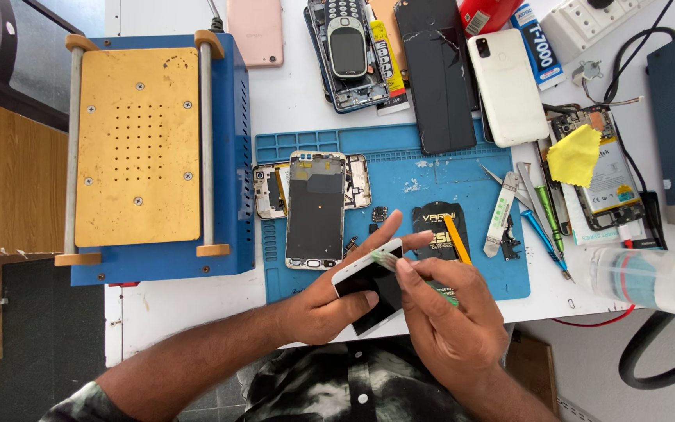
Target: The person cleans a disassembled smartphone frame with a brush and wipes its screen with a yellow cloth, then uses a spudger to press and align the display flex connector on the phone. They then apply T-7000 adhesive around the edge of the phone frame from a tube.
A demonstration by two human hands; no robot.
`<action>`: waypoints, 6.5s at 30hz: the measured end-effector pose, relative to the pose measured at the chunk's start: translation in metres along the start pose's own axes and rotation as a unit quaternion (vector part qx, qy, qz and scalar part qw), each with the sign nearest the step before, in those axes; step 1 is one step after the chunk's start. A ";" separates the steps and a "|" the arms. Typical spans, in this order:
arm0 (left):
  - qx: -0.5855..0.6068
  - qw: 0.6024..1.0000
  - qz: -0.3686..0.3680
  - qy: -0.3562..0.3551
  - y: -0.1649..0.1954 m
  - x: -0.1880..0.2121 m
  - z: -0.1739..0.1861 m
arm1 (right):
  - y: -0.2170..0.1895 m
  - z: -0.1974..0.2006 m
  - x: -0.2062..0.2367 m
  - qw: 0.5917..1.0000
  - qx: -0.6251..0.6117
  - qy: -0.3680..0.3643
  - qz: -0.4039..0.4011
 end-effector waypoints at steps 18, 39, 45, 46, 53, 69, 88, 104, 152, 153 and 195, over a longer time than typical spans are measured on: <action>-0.062 0.998 -0.032 -0.008 0.001 0.001 0.001 | 0.016 -0.019 0.008 0.981 -0.148 -0.058 -0.113; -0.054 0.997 -0.050 0.017 0.001 0.002 0.004 | 0.019 -0.023 0.006 0.986 -0.141 -0.047 -0.070; -0.091 0.995 -0.049 0.003 0.002 0.003 0.002 | 0.016 -0.020 0.004 0.988 -0.137 -0.032 -0.065; -0.076 0.996 -0.041 0.008 0.000 0.003 0.002 | 0.014 -0.021 0.004 0.989 -0.130 -0.041 -0.062; -0.057 0.998 -0.036 0.016 -0.001 0.004 0.002 | 0.009 -0.022 0.004 0.989 -0.128 -0.054 -0.044; -0.072 0.996 -0.053 -0.005 0.000 0.003 0.002 | 0.012 -0.027 0.001 0.988 -0.134 -0.062 -0.046; -0.042 0.999 -0.012 0.012 -0.008 0.006 0.002 | 0.010 -0.028 0.000 0.988 -0.127 -0.069 -0.053; 0.045 0.997 0.050 0.044 -0.014 0.003 0.009 | 0.048 -0.015 -0.005 0.953 -0.226 -0.081 -0.187; -0.177 0.954 0.064 0.232 0.030 -0.006 0.005 | 0.100 0.041 0.035 0.904 -0.332 0.017 -0.270; -0.185 0.952 0.058 0.236 0.034 -0.006 0.001 | 0.101 0.043 0.036 0.906 -0.324 0.020 -0.271; -0.396 0.895 0.089 0.186 0.044 -0.003 -0.029 | -0.011 0.047 -0.011 0.997 0.014 -0.041 0.069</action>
Point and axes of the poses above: each hand's wrist, its own x-axis away from the middle knuckle, its own z-axis out of the back of the hand, y = z × x, the point moved 9 cm from there along -x, towards the middle knuckle, and after that the axes turned 15 degrees about -z, right-handed, at the moved point
